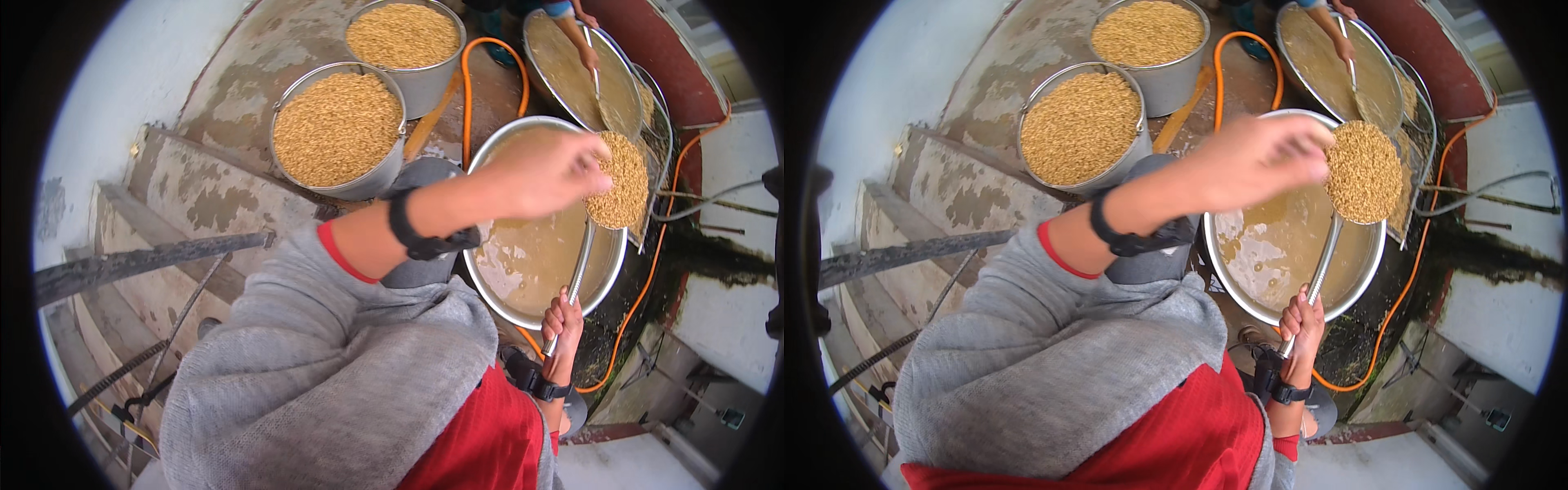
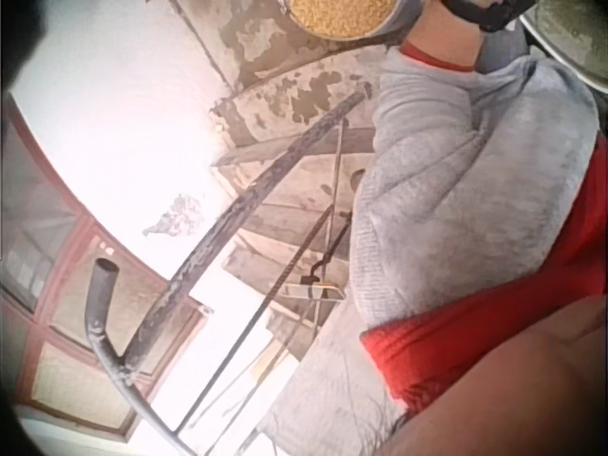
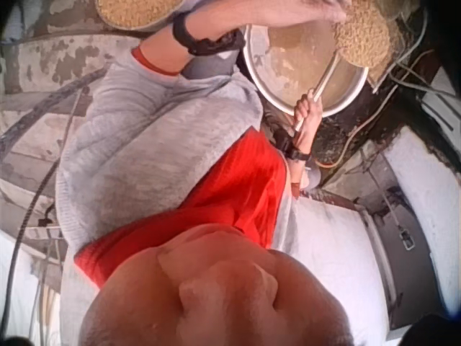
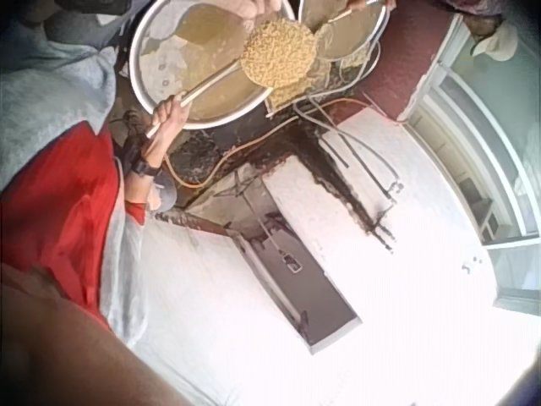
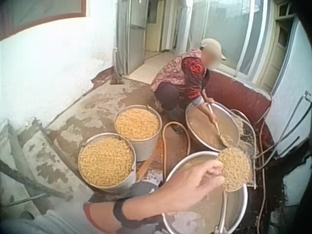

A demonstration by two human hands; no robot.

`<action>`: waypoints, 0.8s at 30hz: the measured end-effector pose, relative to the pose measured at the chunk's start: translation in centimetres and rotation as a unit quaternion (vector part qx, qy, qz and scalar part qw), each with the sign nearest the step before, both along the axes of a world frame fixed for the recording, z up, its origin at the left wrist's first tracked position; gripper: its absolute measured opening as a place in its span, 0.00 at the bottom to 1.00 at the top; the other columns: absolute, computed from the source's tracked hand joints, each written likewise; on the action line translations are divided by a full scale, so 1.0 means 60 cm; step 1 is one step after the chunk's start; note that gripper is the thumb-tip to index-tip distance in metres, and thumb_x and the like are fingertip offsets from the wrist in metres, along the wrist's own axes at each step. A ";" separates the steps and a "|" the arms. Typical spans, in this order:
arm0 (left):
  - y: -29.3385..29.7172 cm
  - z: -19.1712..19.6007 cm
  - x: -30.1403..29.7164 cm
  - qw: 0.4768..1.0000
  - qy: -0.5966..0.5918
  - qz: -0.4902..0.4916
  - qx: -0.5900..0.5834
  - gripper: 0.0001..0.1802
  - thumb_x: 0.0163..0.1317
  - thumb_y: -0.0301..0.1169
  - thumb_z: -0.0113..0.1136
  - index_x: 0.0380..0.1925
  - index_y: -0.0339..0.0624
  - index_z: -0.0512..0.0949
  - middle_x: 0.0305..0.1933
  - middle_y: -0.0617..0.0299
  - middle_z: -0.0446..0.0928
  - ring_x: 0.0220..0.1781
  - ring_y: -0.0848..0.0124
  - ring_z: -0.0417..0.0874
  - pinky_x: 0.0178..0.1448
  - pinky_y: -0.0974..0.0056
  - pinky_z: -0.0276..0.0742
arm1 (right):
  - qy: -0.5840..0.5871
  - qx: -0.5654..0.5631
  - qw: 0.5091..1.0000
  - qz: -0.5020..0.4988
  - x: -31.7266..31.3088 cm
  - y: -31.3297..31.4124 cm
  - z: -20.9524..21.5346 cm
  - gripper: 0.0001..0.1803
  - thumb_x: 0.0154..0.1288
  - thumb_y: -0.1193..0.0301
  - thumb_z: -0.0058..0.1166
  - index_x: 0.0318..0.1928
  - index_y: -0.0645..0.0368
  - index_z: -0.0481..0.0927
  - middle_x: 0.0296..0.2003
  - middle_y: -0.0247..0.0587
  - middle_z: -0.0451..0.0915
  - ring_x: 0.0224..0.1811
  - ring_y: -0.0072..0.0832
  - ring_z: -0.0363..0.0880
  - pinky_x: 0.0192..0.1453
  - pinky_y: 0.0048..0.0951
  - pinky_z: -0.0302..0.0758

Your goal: The person uses a large mesh strainer to scoop grains from a large basin of water and transfers them into metal buckets. They also use an orange hose to add water to the basin and stir the contents with the strainer.

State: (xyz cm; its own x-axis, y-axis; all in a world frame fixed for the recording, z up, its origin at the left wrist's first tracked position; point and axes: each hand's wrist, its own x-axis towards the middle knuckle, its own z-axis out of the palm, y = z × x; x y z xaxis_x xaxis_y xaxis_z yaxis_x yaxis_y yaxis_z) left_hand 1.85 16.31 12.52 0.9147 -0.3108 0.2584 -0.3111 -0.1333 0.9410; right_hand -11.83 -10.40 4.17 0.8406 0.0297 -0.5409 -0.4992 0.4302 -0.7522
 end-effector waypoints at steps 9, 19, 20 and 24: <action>0.432 -0.145 -0.105 0.837 0.040 0.540 -0.083 0.24 0.71 0.43 0.42 0.54 0.35 0.71 0.58 0.54 0.72 0.63 0.66 0.68 0.67 0.62 0.58 | -0.010 -0.048 0.983 0.179 0.084 0.033 0.047 0.08 0.68 0.72 0.46 0.45 0.57 0.66 0.14 0.23 0.56 0.08 0.12 0.52 0.08 0.16 0.53; 0.542 -0.305 -0.104 0.742 0.180 0.616 -0.194 0.36 0.68 0.57 0.35 0.63 0.39 0.63 0.72 0.52 0.52 0.74 0.61 0.48 0.73 0.58 0.43 | 0.010 -0.063 0.904 0.422 0.230 0.178 0.100 0.10 0.67 0.74 0.46 0.46 0.56 0.65 0.14 0.23 0.56 0.09 0.12 0.53 0.10 0.16 0.54; 0.546 -0.310 -0.098 0.738 0.189 0.612 -0.212 0.37 0.68 0.58 0.34 0.63 0.39 0.62 0.72 0.52 0.51 0.74 0.61 0.47 0.73 0.58 0.43 | 0.018 -0.058 0.894 0.444 0.246 0.193 0.100 0.10 0.66 0.75 0.47 0.46 0.56 0.64 0.14 0.23 0.57 0.09 0.12 0.54 0.10 0.17 0.54; 0.565 -0.326 -0.082 0.768 0.181 0.588 -0.177 0.40 0.67 0.61 0.31 0.65 0.38 0.60 0.72 0.51 0.51 0.75 0.62 0.47 0.74 0.57 0.41 | 0.030 -0.099 0.844 0.527 0.293 0.246 0.097 0.09 0.66 0.75 0.47 0.45 0.56 0.64 0.14 0.23 0.55 0.08 0.13 0.52 0.10 0.17 0.52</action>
